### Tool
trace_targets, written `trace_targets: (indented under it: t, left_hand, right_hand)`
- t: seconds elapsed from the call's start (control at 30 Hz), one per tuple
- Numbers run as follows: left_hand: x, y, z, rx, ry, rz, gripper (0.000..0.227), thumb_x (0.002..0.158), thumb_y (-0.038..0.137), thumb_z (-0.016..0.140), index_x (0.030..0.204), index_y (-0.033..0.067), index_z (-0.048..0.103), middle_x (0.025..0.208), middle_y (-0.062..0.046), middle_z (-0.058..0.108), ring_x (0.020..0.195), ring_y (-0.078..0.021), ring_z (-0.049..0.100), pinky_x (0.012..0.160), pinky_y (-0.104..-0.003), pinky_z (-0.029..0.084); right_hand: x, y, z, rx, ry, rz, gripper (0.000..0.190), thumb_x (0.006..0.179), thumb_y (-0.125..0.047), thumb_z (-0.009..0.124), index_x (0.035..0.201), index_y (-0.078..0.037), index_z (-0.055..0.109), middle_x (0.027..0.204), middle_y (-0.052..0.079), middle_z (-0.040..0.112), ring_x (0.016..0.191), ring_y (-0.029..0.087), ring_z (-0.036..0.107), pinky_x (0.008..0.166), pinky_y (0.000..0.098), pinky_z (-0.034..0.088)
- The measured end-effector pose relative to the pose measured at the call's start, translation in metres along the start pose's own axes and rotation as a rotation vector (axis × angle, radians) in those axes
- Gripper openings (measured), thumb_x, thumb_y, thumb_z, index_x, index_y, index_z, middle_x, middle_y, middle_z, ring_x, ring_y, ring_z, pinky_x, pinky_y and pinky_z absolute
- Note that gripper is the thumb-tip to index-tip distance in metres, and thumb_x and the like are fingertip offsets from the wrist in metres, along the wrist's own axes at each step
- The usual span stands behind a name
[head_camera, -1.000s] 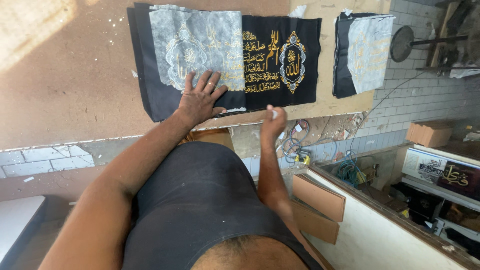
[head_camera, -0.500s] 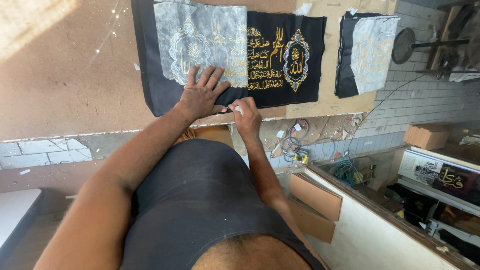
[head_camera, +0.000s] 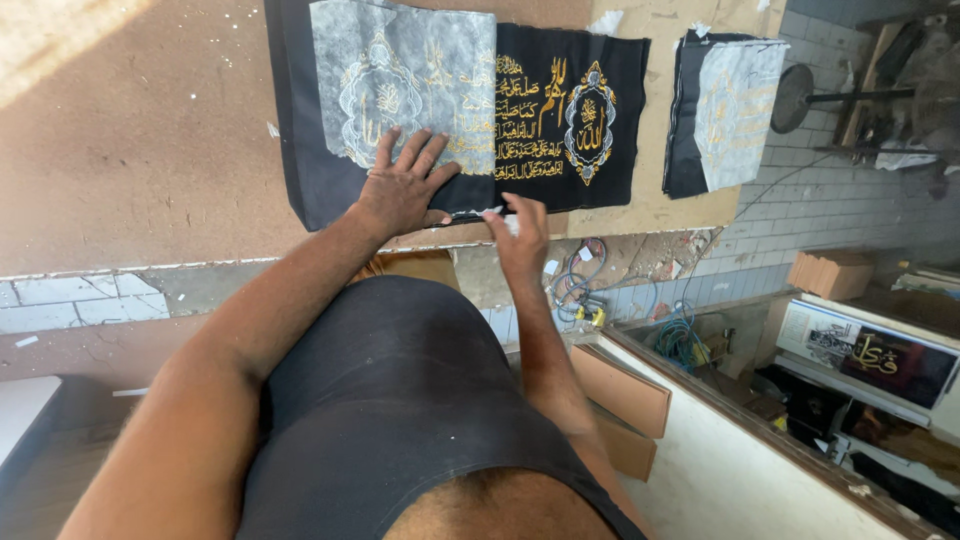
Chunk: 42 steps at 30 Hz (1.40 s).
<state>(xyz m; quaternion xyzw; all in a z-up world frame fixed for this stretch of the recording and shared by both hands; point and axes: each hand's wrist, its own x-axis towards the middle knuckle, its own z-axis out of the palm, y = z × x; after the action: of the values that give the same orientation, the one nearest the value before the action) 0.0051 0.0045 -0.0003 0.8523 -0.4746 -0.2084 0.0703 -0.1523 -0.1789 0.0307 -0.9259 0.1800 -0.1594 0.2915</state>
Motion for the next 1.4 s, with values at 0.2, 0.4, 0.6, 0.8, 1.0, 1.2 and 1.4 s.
trace_targets:
  t: [0.2, 0.4, 0.6, 0.8, 1.0, 1.2, 1.4]
  left_hand:
    - [0.003, 0.000, 0.000, -0.007, -0.031, -0.005, 0.090, 0.084, 0.083, 0.045, 0.157, 0.0314, 0.033, 0.170, -0.007, 0.014, 0.156, -0.0268, 0.005, 0.121, -0.062, -0.002]
    - [0.003, -0.002, -0.003, -0.004, -0.031, 0.009, 0.089, 0.086, 0.080, 0.046, 0.158, 0.0312, 0.032, 0.170, -0.008, 0.014, 0.156, -0.0268, 0.005, 0.120, -0.062, -0.002]
    - [0.004, -0.002, -0.001, -0.007, -0.011, 0.007, 0.089, 0.085, 0.080, 0.047, 0.157, 0.0310, 0.034, 0.170, -0.007, 0.015, 0.157, -0.0266, 0.006, 0.121, -0.061, -0.001]
    - [0.002, -0.001, 0.001, -0.029, -0.001, 0.009, 0.090, 0.083, 0.081, 0.048, 0.157, 0.0314, 0.035, 0.169, -0.007, 0.016, 0.156, -0.0264, 0.006, 0.121, -0.061, -0.002]
    - [0.001, -0.003, -0.002, -0.037, -0.009, 0.012, 0.089, 0.084, 0.081, 0.046, 0.157, 0.0314, 0.033, 0.169, -0.008, 0.015, 0.156, -0.0270, 0.005, 0.120, -0.061, -0.003]
    - [0.003, -0.002, -0.004, -0.009, -0.043, 0.013, 0.090, 0.085, 0.082, 0.043, 0.158, 0.0317, 0.031, 0.170, -0.008, 0.014, 0.156, -0.0271, 0.004, 0.120, -0.061, -0.003]
    - [0.000, -0.003, -0.005, 0.012, -0.019, 0.022, 0.088, 0.086, 0.081, 0.041, 0.158, 0.0324, 0.031, 0.169, -0.007, 0.014, 0.156, -0.0270, 0.004, 0.121, -0.061, -0.002]
  right_hand:
    - [-0.001, 0.004, 0.032, -0.096, -0.016, 0.161, 0.008, 0.094, -0.014, 0.074, 0.098, -0.007, 0.072, 0.101, 0.011, 0.064, 0.094, 0.027, 0.067, 0.079, 0.0409, 0.054]
    - [0.015, 0.027, -0.009, -0.135, 0.160, 0.187, 0.015, 0.096, -0.013, 0.075, 0.102, -0.002, 0.067, 0.101, 0.013, 0.065, 0.095, 0.031, 0.065, 0.084, 0.0435, 0.052]
    - [-0.009, -0.003, 0.019, -0.026, -0.036, 0.022, 0.024, 0.087, -0.017, 0.078, 0.104, -0.002, 0.068, 0.102, 0.016, 0.065, 0.092, 0.031, 0.066, 0.077, 0.0434, 0.053]
    - [-0.009, 0.052, 0.016, -0.263, 0.233, 0.445, 0.016, 0.101, -0.017, 0.070, 0.102, -0.002, 0.066, 0.099, 0.013, 0.064, 0.088, 0.029, 0.064, 0.076, 0.0449, 0.050]
    - [-0.013, 0.035, -0.011, -0.072, 0.137, 0.126, 0.022, 0.094, -0.019, 0.076, 0.102, -0.001, 0.067, 0.100, 0.011, 0.065, 0.092, 0.030, 0.065, 0.079, 0.0440, 0.053]
    - [-0.017, 0.005, 0.037, -0.141, 0.051, 0.136, 0.016, 0.095, -0.020, 0.073, 0.100, -0.005, 0.069, 0.101, 0.014, 0.065, 0.091, 0.031, 0.067, 0.075, 0.0425, 0.053]
    - [-0.020, 0.070, 0.017, -0.310, 0.324, 0.302, 0.012, 0.104, -0.015, 0.066, 0.102, -0.003, 0.065, 0.099, 0.014, 0.066, 0.090, 0.031, 0.066, 0.079, 0.0448, 0.052]
